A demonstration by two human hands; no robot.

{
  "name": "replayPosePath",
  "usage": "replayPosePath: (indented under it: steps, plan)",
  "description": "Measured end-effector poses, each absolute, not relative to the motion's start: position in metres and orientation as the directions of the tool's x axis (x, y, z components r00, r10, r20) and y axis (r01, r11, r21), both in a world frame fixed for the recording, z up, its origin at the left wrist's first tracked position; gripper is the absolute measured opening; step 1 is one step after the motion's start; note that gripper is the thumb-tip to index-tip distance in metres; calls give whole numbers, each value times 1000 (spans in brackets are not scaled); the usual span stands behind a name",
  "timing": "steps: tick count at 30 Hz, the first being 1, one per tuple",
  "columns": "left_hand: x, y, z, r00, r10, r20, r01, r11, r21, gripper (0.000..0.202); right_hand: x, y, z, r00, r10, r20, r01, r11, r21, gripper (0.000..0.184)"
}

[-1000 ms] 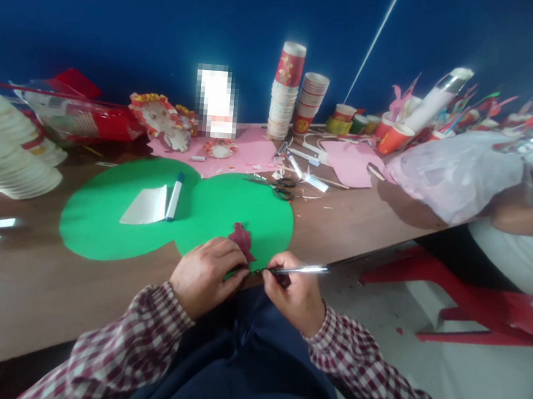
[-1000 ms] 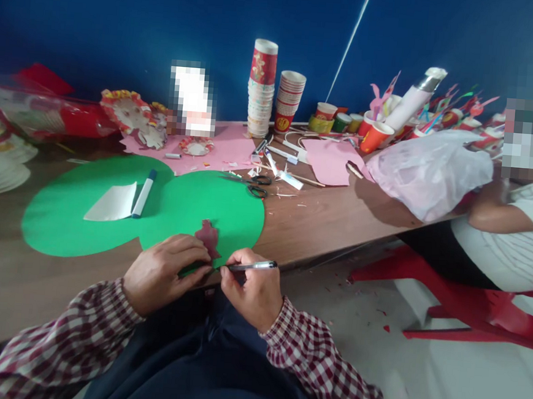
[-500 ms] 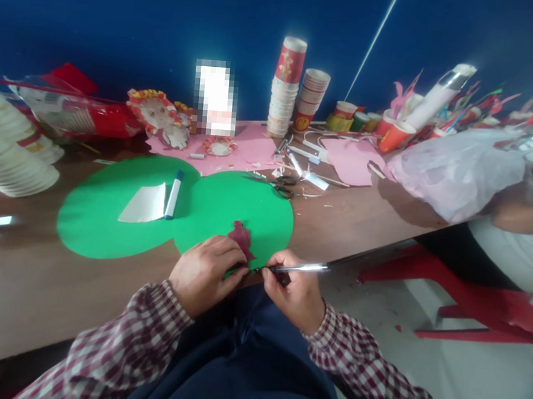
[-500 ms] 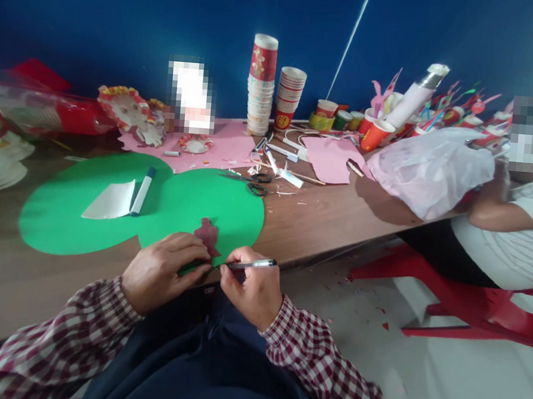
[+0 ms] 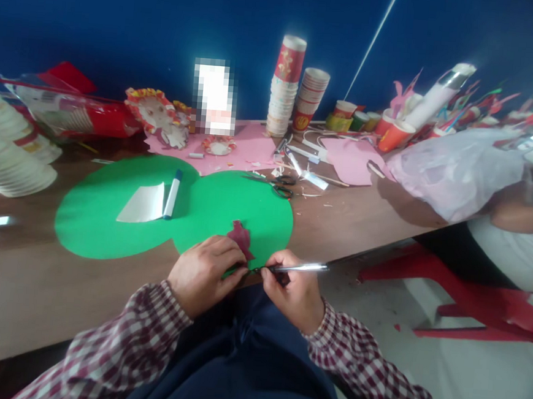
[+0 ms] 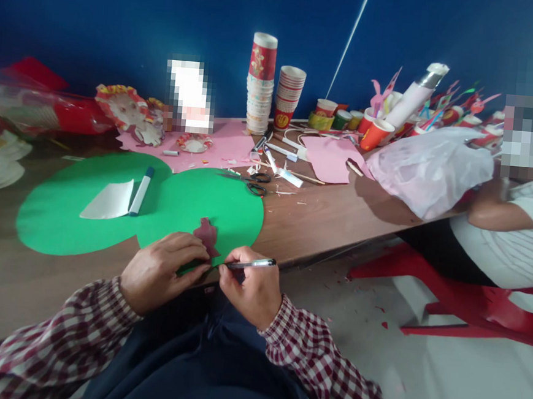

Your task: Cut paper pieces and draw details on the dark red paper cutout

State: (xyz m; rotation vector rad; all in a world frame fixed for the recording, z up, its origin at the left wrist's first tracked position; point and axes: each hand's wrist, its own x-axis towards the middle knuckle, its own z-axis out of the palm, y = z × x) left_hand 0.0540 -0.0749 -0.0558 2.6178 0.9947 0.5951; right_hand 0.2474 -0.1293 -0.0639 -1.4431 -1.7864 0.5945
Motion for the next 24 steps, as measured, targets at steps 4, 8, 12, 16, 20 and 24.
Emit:
replayPosePath:
  steps: [4,8,12,16,20,24]
  plan:
    - [55,-74,-56,677,680,282,568,-726,388,14,248,-129,-64,-70,961,267,612,253,-749,10]
    - [56,-73,-57,677,678,287,566,-729,386,14,248,-129,-64,-77,961,265,621,254,-741,11]
    - [55,-73,-56,679,677,284,566,-729,385,14,248,-129,-64,-83,960,268,627,259,-735,12]
    - [55,-74,-55,680,675,286,564,-731,384,14,248,-129,-64,-82,957,277,636,264,-725,12]
    - [55,-74,-55,682,678,275,565,-727,390,14,247,-129,-64,-85,957,279,636,267,-724,11]
    - [54,-74,-56,683,675,280,563,-730,386,13,247,-129,-64,-85,957,277,640,265,-721,11]
